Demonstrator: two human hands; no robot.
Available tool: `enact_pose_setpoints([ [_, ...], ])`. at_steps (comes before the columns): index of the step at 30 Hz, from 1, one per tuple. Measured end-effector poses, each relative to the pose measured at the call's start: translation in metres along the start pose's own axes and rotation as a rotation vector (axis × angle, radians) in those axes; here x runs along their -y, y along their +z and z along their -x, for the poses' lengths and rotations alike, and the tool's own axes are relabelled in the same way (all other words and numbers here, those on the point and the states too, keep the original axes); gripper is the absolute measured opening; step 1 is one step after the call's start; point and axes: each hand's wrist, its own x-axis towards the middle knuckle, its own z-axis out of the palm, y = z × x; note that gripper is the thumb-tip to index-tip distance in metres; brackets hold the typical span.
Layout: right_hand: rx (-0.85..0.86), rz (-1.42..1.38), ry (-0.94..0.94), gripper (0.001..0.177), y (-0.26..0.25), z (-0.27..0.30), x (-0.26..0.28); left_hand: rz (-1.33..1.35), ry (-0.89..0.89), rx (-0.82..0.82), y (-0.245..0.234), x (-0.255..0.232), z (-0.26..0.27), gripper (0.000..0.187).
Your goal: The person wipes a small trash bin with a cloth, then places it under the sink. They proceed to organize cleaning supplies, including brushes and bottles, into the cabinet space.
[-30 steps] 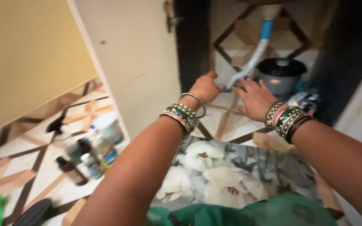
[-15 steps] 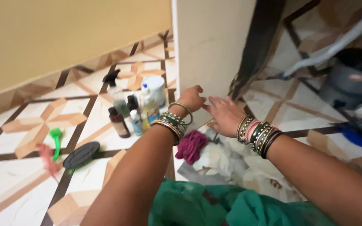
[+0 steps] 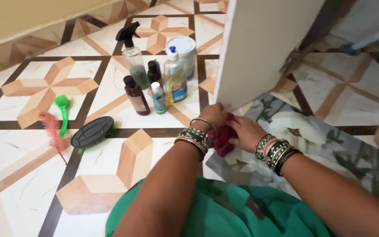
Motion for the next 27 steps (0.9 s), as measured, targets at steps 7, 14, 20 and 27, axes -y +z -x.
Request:
enact_pose_setpoints([
  [7,-0.129,-0.147,0.209,0.036,0.062,-0.029,-0.011,-0.029,-0.105,0.218,0.000,0.000,-0.001,0.057],
  [14,-0.546,-0.566,0.311,0.014,0.052,-0.082,-0.019,0.247,0.018,0.274,-0.052,0.011,0.001,0.071],
  [20,-0.348,-1.520,0.162,0.014,0.012,-0.112,0.039,0.540,-0.018,0.323,-0.148,0.042,0.044,0.062],
  [27,-0.222,-1.402,0.094,0.028,-0.004,-0.130,0.125,0.688,-0.111,0.045,-0.221,0.102,0.094,0.046],
])
